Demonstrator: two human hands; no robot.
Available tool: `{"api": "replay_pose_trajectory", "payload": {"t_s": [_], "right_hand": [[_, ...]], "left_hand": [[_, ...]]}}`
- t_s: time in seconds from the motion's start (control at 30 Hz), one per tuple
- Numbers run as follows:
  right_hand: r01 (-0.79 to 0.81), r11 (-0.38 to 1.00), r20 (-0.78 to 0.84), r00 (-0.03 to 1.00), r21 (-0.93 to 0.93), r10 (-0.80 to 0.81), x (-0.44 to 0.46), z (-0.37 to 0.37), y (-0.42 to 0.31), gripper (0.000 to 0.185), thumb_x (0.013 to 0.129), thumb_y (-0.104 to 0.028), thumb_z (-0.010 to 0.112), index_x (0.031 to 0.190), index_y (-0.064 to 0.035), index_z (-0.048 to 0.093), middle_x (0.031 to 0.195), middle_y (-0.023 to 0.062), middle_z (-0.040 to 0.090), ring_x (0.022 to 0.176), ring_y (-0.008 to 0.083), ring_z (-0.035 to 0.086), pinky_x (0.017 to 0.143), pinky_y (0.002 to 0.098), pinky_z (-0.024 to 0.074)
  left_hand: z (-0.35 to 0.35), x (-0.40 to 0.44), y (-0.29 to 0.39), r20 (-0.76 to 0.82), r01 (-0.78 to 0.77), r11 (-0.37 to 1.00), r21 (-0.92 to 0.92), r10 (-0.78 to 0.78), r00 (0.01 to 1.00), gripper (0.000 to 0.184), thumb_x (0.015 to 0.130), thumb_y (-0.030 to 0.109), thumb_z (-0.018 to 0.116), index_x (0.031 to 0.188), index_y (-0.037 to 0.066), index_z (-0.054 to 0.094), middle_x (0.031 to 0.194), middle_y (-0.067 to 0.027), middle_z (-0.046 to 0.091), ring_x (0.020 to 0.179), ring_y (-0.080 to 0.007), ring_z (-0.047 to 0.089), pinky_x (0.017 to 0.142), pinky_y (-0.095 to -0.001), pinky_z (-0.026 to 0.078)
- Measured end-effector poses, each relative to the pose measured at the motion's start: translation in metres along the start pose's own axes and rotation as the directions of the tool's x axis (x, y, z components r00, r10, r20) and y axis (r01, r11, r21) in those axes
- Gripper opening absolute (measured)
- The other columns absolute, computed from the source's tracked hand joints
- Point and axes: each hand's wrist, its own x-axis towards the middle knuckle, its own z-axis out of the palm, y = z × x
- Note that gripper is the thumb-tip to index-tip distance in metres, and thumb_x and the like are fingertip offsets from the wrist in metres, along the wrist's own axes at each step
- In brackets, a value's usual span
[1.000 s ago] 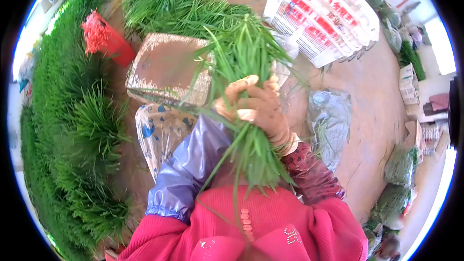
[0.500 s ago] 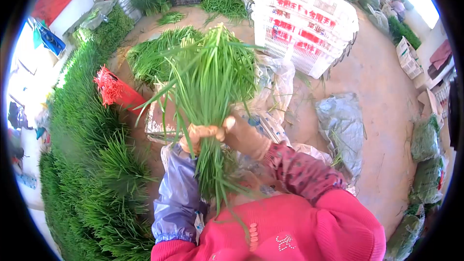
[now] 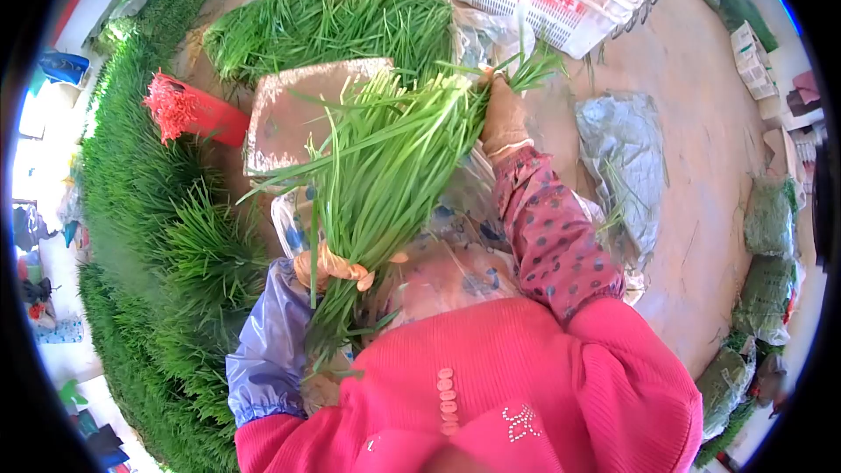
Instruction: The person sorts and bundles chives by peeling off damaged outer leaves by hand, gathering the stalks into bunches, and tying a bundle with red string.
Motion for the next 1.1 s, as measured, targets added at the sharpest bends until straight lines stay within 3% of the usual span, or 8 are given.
{"api": "replay_pose_trajectory", "payload": {"t_s": [0.1, 0.23, 0.4, 0.47, 0.53, 0.6, 0.7, 1.1], "right_hand": [[0.013, 0.942, -0.12, 0.991, -0.334, -0.056, 0.014, -0.035, 0.006, 0.024, 0.094, -0.025, 0.053, 0.092, -0.005, 0.065, 0.074, 0.002, 0.061, 0.063, 0.017, 0.06, 0.057, 0.0337, 0.0502], [-0.135, 0.843, 0.031, 0.99, 0.521, 0.139, 0.075, -0.131, 0.013, 0.012, 0.088, -0.022, 0.059, 0.084, -0.0098, 0.059, 0.068, 0.0032, 0.052, 0.058, 0.0227, 0.05, 0.053, 0.0372, 0.045], [-0.094, 0.911, 0.03, 0.996, 0.401, 0.089, 0.08, -0.159, -0.066, 0.014, 0.088, -0.021, 0.057, 0.088, -0.0083, 0.061, 0.066, 0.0008, 0.049, 0.056, 0.0177, 0.048, 0.05, 0.0343, 0.0422], [-0.188, 0.972, 0.367, 0.902, -0.14, 0.227, 0.044, -0.122, -0.124, 0.022, 0.089, -0.026, 0.058, 0.098, -0.007, 0.064, 0.075, 0.0041, 0.058, 0.057, 0.0183, 0.047, 0.054, 0.0351, 0.0435], [0.26, 0.792, 0.451, 0.892, -0.552, 0.021, -0.023, -0.057, -0.128, 0.033, 0.093, -0.028, 0.055, 0.115, -0.0043, 0.061, 0.075, -0.0007, 0.058, 0.063, 0.0093, 0.049, 0.056, 0.0285, 0.0441], [0.193, 0.378, 0.351, 0.842, -0.905, 0.41, -0.068, -0.014, -0.132, 0.035, 0.089, -0.028, 0.06, 0.115, -0.0049, 0.062, 0.092, 0.0069, 0.065, 0.077, 0.0126, 0.057, 0.068, 0.0328, 0.0493], [0.764, 0.097, 0.758, 0.6, -0.638, 0.254, -0.091, 0.003, -0.111, 0.04, 0.081, -0.029, 0.066, 0.113, -0.0051, 0.065, 0.098, 0.0162, 0.065, 0.091, 0.028, 0.064, 0.078, 0.0391, 0.0483], [0.05, 0.824, 0.162, 0.986, -0.564, 0.051, -0.033, -0.055, -0.106, 0.022, 0.085, -0.017, 0.062, 0.102, -0.005, 0.07, 0.075, 0.0054, 0.066, 0.06, 0.0113, 0.056, 0.056, 0.0275, 0.045]], "left_hand": [[0.006, -0.009, -0.017, 0.044, 0.015, 0.996, -0.086, -0.011, 0.999, 0.066, 0.086, 0.02, 0.07, 0.138, -0.002, 0.035, 0.127, -0.0308, 0.049, 0.075, -0.0244, 0.063, 0.057, -0.0331, 0.052], [0.031, -0.016, -0.026, -0.05, 0.013, 0.941, -0.337, -0.032, 0.998, 0.068, 0.078, 0.008, 0.076, 0.136, -0.001, 0.041, 0.127, -0.033, 0.051, 0.077, -0.0255, 0.064, 0.056, -0.034, 0.052], [0.023, -0.024, -0.027, 0.011, 0.107, 0.99, -0.094, -0.106, 0.994, 0.064, 0.082, 0.006, 0.072, 0.137, 0.0, 0.04, 0.119, -0.0271, 0.058, 0.076, -0.0233, 0.065, 0.056, -0.0328, 0.052], [0.028, -0.023, -0.019, -0.063, 0.146, 0.958, -0.247, -0.166, 0.984, 0.056, 0.081, 0.01, 0.075, 0.129, 0.0, 0.048, 0.108, -0.0173, 0.063, 0.069, -0.019, 0.064, 0.055, -0.0318, 0.051], [-0.001, -0.028, -0.052, -0.027, 0.082, 0.996, -0.034, -0.083, 0.996, 0.052, 0.082, 0.013, 0.074, 0.126, -0.001, 0.05, 0.107, -0.0153, 0.063, 0.068, -0.0178, 0.064, 0.055, -0.0315, 0.051], [-0.012, -0.028, -0.058, 0.025, 0.008, 0.984, 0.177, -0.012, 1.0, 0.048, 0.084, 0.017, 0.074, 0.123, -0.001, 0.052, 0.107, -0.0133, 0.063, 0.066, -0.0166, 0.063, 0.055, -0.0312, 0.051], [0.002, -0.024, -0.032, 0.015, -0.004, 0.873, 0.488, -0.003, 1.0, 0.038, 0.084, 0.012, 0.071, 0.117, 0.0, 0.057, 0.098, -0.0105, 0.065, 0.066, -0.0157, 0.063, 0.057, -0.0307, 0.051], [0.039, -0.042, -0.008, -0.473, 0.298, 0.57, 0.766, 0.185, 0.861, 0.061, 0.072, 0.024, 0.078, 0.126, 0.007, 0.056, 0.115, -0.0072, 0.064, 0.103, -0.0261, 0.062, 0.088, -0.0409, 0.05]]}}
